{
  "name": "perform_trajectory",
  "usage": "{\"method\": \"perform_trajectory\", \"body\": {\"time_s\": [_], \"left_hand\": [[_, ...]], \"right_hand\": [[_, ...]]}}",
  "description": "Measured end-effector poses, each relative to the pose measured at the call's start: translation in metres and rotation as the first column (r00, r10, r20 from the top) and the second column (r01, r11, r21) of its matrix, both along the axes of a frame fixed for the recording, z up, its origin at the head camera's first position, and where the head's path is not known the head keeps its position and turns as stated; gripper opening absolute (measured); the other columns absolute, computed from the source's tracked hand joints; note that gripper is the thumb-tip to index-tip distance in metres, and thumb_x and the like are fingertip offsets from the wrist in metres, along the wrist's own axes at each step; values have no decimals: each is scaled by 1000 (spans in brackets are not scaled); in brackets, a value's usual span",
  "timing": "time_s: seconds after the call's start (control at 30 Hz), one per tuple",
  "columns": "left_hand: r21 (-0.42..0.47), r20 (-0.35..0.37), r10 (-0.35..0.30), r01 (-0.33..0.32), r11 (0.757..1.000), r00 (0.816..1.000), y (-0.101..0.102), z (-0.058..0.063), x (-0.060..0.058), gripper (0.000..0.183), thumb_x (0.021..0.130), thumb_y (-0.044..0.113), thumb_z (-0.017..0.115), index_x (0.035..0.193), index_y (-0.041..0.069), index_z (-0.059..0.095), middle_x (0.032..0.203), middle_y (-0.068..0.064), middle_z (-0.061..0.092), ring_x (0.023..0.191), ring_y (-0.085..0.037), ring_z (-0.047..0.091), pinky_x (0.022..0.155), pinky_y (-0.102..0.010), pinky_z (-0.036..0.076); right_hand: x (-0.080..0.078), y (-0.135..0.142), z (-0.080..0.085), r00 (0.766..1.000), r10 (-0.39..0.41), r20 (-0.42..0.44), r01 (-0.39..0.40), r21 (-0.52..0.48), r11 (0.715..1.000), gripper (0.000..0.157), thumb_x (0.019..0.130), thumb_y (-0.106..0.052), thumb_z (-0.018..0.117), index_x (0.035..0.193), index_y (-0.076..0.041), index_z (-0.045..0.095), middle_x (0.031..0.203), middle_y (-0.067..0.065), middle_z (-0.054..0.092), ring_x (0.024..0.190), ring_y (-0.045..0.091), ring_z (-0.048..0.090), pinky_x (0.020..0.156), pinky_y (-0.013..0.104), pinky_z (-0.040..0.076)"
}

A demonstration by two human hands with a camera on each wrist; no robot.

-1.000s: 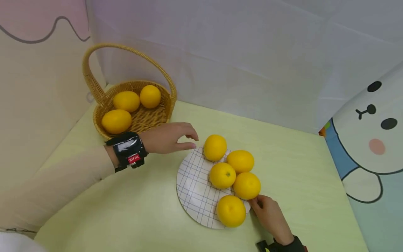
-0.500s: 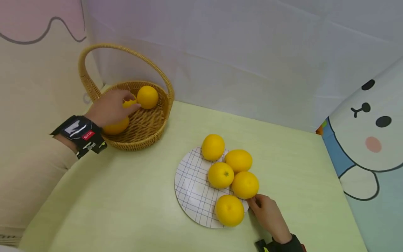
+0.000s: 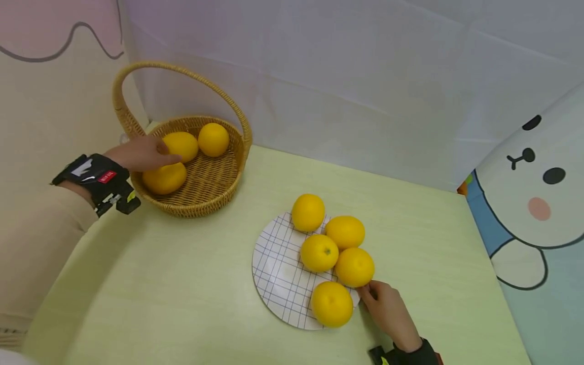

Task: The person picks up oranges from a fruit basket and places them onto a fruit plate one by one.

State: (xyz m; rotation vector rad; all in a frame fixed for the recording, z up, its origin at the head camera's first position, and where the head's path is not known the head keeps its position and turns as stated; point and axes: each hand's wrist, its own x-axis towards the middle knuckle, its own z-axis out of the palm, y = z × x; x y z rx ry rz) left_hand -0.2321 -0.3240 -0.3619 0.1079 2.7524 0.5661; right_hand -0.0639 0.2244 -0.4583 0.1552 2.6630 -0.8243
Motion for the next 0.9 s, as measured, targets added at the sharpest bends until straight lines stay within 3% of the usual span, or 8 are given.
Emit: {"method": "perform_trajectory", "body": {"time_s": [0.07,0.2,0.27,0.5,0.57,0.9], "left_hand": [[-21,6,-2,2,1000,1000,3,-1,1,69,102,51,52,120,-15,59,108,-35,60,97,-44,58,82,-53,49],[-71,32,-11,13,997,999,10,-4,5,68,97,55,57,105,-13,56,88,-19,55,82,-34,54,71,-42,43],[-108,49,-27,32,994,998,14,-5,7,74,95,57,59,110,-15,54,93,-20,56,86,-35,53,76,-44,43],[-177,49,-76,83,981,996,21,-15,8,55,87,43,75,88,-8,55,77,-13,51,72,-29,52,65,-38,42],[-189,33,-86,90,978,996,20,-16,8,54,85,39,78,89,-10,55,78,-13,51,73,-30,51,66,-38,42],[-139,8,-60,60,988,998,19,-15,10,48,83,35,77,92,-8,57,81,-13,54,76,-31,52,66,-37,40]], "right_hand": [[0,0,0,1000,-1,0,1,-1,1000,34,103,-18,60,70,-10,53,60,1,38,53,16,36,53,25,28],[0,1,0,1000,4,-6,-4,0,1000,34,103,-19,60,70,-10,52,61,0,36,54,16,37,53,25,28],[0,1,-1,1000,13,-12,-13,-1,1000,34,103,-20,60,71,-10,52,61,0,35,54,16,37,53,25,27],[-1,0,-1,1000,-1,6,1,-1,1000,34,103,-19,60,70,-10,52,61,0,35,54,16,36,53,25,28],[-1,0,-1,1000,2,6,-2,-2,1000,34,103,-18,60,71,-10,52,61,0,36,54,16,36,53,25,28],[-2,1,-1,1000,6,3,-6,2,1000,32,103,-19,60,72,-10,54,61,1,39,55,17,39,53,25,29]]}}
